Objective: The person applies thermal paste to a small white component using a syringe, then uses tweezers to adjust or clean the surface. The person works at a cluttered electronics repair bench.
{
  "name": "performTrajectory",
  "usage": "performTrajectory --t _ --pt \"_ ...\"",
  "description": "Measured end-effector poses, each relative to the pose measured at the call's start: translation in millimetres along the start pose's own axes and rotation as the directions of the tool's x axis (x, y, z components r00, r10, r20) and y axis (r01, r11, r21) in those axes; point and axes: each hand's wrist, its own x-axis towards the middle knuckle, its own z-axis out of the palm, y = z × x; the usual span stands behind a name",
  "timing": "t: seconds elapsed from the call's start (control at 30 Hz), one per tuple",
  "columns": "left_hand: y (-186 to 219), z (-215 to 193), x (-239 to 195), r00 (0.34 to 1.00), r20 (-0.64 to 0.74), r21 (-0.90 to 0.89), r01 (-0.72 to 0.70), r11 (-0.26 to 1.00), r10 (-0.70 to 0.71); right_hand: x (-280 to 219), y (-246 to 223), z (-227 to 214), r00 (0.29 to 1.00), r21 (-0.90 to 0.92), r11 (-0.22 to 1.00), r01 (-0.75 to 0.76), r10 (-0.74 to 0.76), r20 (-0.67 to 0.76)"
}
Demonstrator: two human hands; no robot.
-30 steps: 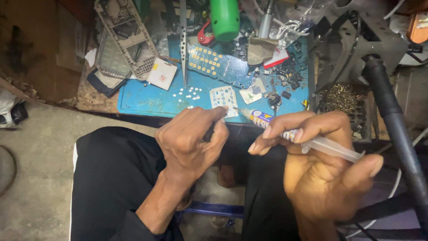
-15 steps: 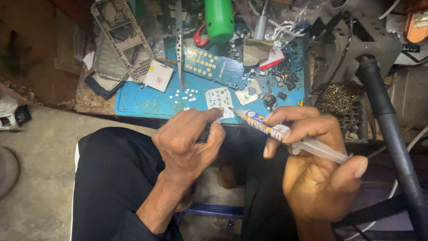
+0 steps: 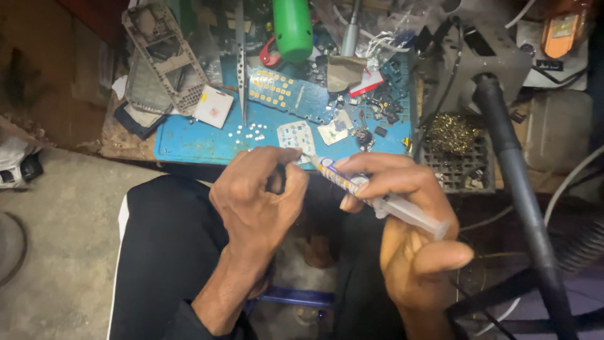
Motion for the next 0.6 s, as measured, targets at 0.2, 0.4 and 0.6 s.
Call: performTrajectory --t 0.2,0.4,0.6 --pt "15 -7 0 0.990 0.049 0.033 0.132 0.991 -0.134 -8 -3 -1 0.999 0.057 0.998 -0.014 0.016 -0.033" --pt "29 -13 12 0.923 0.135 0.061 0.355 0.933 -0.360 -6 -1 -6 0.996 0.118 0.993 -0.015 0.026 -0.086" --pt "43 -19 18 0.877 0.170 0.025 0.453 0.891 -0.450 -6 1 -8 0.994 0.138 0.990 -0.029 0.044 -0.103"
